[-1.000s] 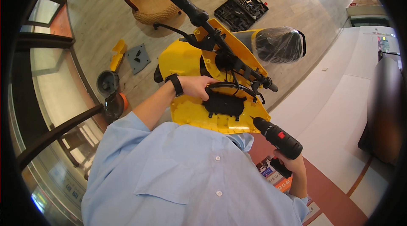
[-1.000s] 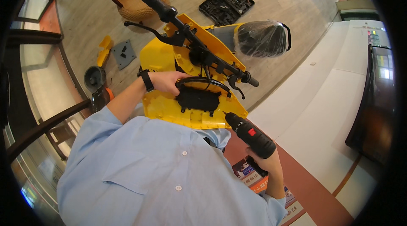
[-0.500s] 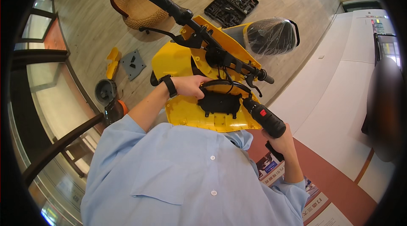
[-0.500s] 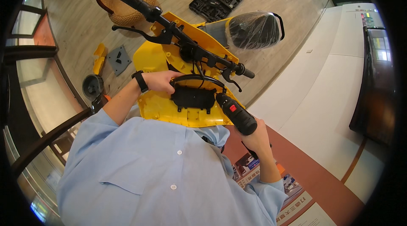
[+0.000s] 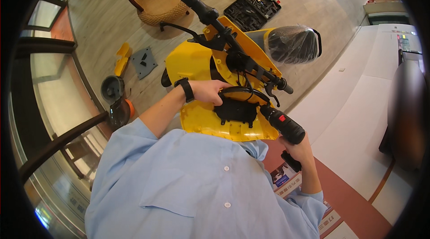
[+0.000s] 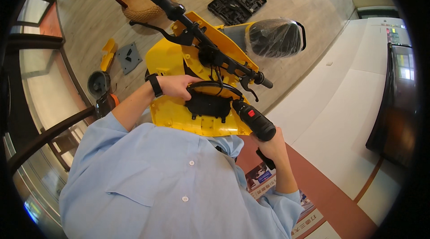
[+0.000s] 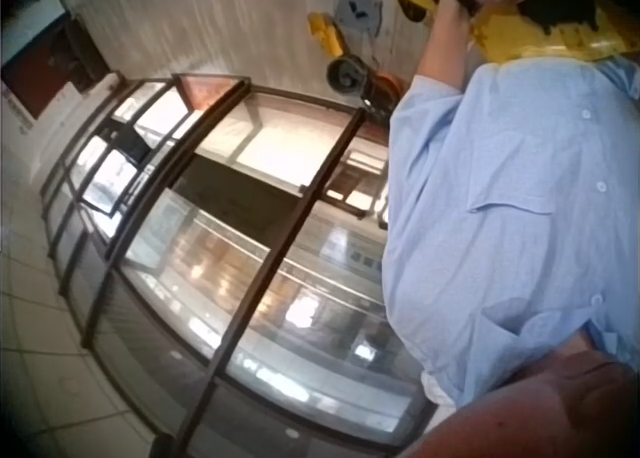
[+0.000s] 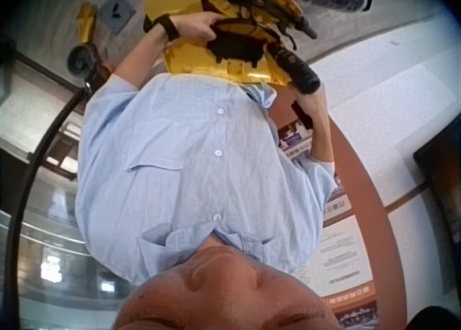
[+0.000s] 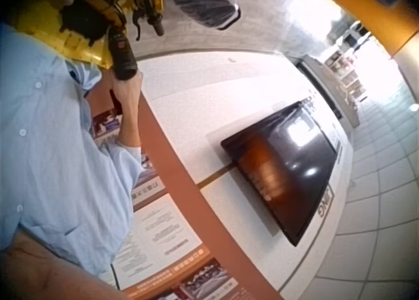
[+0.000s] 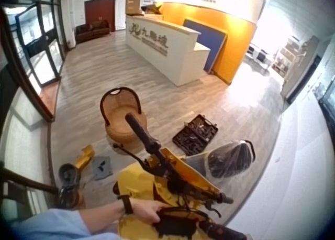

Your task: Disassembling a yellow electric scooter's front panel and body components using an electric drill.

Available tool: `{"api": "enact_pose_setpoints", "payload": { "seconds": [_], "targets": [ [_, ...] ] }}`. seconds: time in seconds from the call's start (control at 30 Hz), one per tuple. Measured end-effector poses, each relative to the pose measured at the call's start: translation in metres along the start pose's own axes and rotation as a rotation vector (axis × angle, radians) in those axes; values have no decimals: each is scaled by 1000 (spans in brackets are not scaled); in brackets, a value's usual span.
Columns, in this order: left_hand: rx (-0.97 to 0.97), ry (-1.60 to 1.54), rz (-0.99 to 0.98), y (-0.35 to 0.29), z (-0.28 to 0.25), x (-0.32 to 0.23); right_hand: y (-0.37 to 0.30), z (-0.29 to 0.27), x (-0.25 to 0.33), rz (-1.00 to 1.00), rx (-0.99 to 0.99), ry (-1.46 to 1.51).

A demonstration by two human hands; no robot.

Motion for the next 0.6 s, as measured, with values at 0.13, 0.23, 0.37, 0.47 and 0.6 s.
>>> {"api": "enact_pose_setpoints", "payload": {
  "seconds": [0.13,0.23,0.37,0.47,0.6],
  "targets": [
    [-28,82,55,5,-1,6,3,-3,10,-35,10,-27],
    [-28,95,81,9,0,18,8,-8,18,-22,96,-215],
    [-4,8,28,7,5,15,9,-14,38,-52,121,-302],
    [-18,27,32,9,5,19,19,-16,30,-64,172,-332],
    [4,56,9,9,8,13,39,-24,27,61,192,-255]
  ]
}}
Point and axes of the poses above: each hand's wrist, its own y-axis towards the middle knuckle, its own z-axis out of the palm, x = y × z, the point moved 7 cm from there along y, towards the middle knuckle, and after that the axes turned 2 degrees about z, right-handed, at the moved point
